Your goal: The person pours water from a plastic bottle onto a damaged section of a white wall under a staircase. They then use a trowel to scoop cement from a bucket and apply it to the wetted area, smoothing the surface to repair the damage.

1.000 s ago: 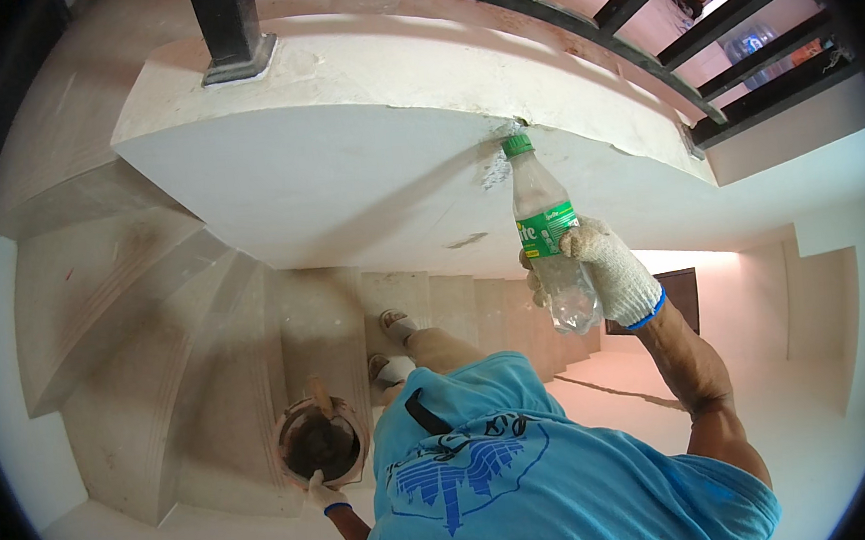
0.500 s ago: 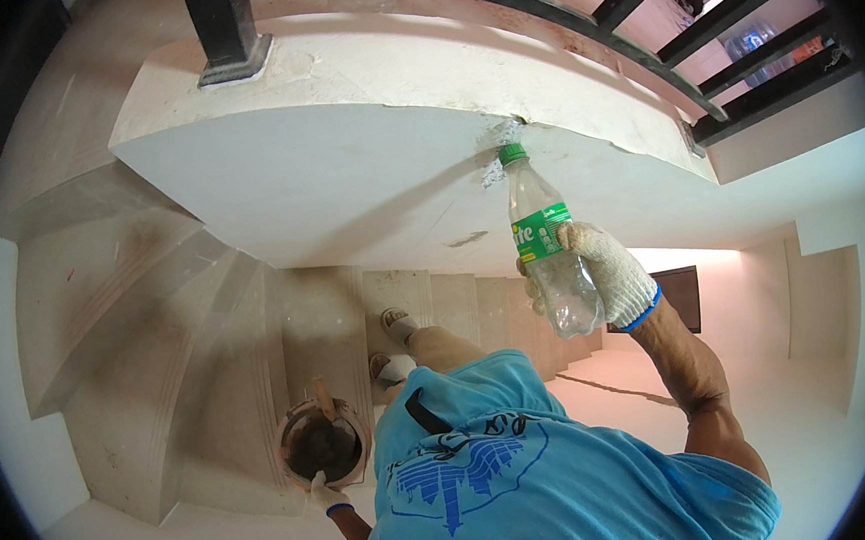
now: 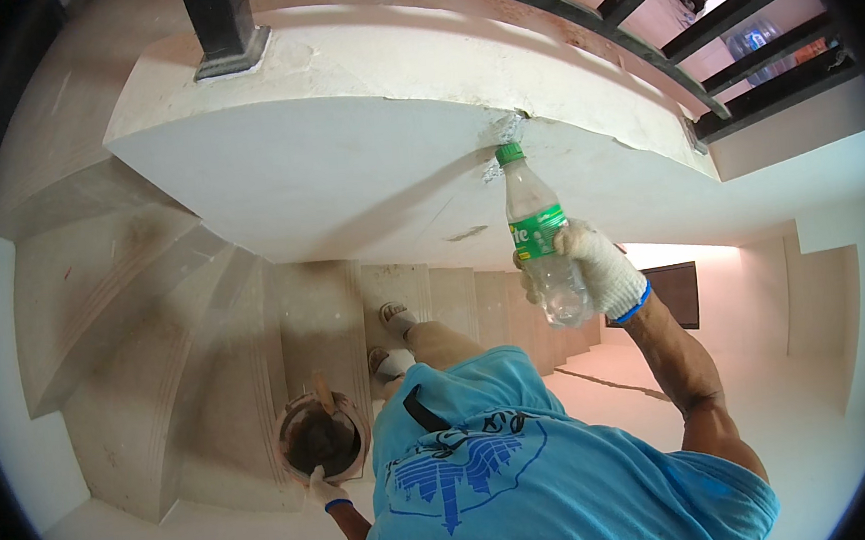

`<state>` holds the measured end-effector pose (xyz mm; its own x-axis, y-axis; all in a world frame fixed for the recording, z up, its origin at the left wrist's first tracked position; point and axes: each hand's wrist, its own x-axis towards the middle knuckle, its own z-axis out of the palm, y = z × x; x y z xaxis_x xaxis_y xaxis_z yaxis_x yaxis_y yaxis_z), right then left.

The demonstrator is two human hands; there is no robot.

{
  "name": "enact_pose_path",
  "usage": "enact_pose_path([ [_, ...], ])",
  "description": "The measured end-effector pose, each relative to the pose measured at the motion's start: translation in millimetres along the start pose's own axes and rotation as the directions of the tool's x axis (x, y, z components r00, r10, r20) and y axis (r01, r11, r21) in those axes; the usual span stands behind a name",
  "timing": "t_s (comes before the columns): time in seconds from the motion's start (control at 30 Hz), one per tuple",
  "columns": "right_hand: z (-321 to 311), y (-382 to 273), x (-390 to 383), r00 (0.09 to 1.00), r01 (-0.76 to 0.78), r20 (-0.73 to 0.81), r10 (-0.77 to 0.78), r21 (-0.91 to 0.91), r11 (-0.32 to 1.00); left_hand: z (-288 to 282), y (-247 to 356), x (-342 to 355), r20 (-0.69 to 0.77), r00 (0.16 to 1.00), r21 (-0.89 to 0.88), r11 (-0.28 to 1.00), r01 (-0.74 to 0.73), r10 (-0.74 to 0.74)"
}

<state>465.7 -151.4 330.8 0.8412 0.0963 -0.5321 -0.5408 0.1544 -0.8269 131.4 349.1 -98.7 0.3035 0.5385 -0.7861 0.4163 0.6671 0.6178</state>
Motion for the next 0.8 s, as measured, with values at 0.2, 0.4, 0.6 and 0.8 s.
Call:
enact_pose_path([
  [0.2, -21, 48, 32, 0.960, 0.150, -0.176, -0.219, -0.336, 0.930, 2, 12, -9, -0.041, 0.999, 0.038, 0.999, 0.026, -0.024],
  [0.4, -13, 75, 42, 0.907, -0.034, -0.353, -0.228, -0.603, 0.797, 2, 23, -13, -0.069, 0.997, 0.035, 0.999, 0.029, -0.027],
  [0.6, -8, 40, 7, 0.852, -0.053, -0.297, -0.431, -0.868, 0.494, 10, 32, -21, -0.052, 0.998, -0.030, 0.999, -0.034, 0.032],
  [0.8, 7, -43, -40, 0.774, -0.080, -0.178, -0.608, -0.979, 0.185, 9, 21, -7, -0.064, 0.996, -0.028, 0.998, -0.059, 0.057],
])
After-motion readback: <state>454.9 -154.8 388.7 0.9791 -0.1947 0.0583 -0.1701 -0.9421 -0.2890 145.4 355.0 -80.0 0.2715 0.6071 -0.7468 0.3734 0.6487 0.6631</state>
